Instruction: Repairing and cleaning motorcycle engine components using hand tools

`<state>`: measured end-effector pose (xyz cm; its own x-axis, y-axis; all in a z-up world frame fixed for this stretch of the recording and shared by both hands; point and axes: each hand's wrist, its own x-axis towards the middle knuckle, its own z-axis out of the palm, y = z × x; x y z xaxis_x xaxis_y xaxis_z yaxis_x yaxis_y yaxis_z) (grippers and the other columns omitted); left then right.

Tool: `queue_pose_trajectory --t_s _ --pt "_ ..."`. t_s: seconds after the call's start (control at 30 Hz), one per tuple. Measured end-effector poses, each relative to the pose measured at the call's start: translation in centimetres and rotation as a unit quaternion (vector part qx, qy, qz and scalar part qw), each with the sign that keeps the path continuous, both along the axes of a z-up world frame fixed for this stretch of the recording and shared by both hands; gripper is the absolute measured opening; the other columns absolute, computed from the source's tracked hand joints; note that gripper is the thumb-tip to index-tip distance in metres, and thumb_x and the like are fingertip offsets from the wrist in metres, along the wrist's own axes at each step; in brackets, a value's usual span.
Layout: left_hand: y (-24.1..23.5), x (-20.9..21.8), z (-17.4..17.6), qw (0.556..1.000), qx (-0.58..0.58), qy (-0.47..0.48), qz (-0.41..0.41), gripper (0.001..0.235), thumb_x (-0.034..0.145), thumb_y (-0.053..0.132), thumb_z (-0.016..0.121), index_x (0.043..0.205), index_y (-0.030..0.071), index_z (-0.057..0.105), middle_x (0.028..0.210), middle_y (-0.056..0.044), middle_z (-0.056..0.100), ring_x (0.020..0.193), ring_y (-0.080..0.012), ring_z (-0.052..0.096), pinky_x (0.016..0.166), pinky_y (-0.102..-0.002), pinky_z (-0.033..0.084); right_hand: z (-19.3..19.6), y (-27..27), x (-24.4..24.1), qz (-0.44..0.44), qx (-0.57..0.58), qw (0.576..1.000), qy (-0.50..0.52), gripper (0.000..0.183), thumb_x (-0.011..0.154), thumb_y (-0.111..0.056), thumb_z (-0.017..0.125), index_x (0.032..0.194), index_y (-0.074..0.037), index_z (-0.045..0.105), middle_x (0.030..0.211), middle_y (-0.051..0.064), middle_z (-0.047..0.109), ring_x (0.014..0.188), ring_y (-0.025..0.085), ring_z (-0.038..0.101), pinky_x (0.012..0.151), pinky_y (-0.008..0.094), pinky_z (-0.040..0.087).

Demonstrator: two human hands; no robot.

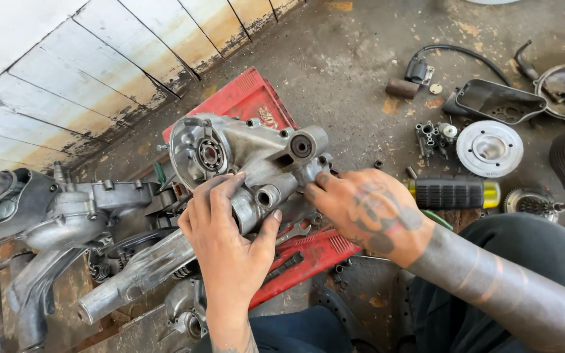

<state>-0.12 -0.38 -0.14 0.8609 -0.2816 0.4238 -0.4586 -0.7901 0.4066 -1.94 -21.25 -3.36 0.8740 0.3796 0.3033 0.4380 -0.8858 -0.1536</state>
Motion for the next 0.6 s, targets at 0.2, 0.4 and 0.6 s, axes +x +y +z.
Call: queue_pose_trajectory --t_s 0.2,0.4,0.6 --pt "-0.1 -0.2 0.3 1.0 0.014 0.02 0.011 0.062 0.073 0.032 0.076 0.127 0.01 0.057 0.131 -0.01 0.058 0.118 -0.0277 0.052 0.103 -0.045 0.029 -0.2 -1.8 0.5 0.022 0.066 0.987 0.144 0.025 0.079 -0.019 0.065 0.103 -0.017 0.06 0.081 0.005 0.068 0.068 0.035 0.069 0.057 0.05 0.052" --pt "-0.2 -0.1 0.2 1.0 0.015 0.018 0.007 0.062 0.072 0.031 0.078 0.126 0.008 0.056 0.131 -0.011 0.06 0.118 -0.0287 0.053 0.106 -0.046 0.029 0.3 -2.3 1.5 0.067 0.045 0.992 0.102 0.027 0.082 -0.016 0.059 0.108 -0.017 0.061 0.087 0.005 0.069 0.072 0.033 0.069 0.061 0.048 0.053" --pt "-0.4 -0.1 0.2 1.0 0.015 0.02 0.009 0.062 0.074 0.031 0.076 0.127 0.007 0.056 0.132 -0.014 0.058 0.116 -0.0295 0.053 0.104 -0.046 0.029 0.7 -1.4 1.6 0.113 0.056 0.991 0.036 0.016 0.085 -0.015 0.057 0.101 -0.015 0.056 0.104 0.006 0.066 0.074 0.033 0.067 0.061 0.046 0.052"
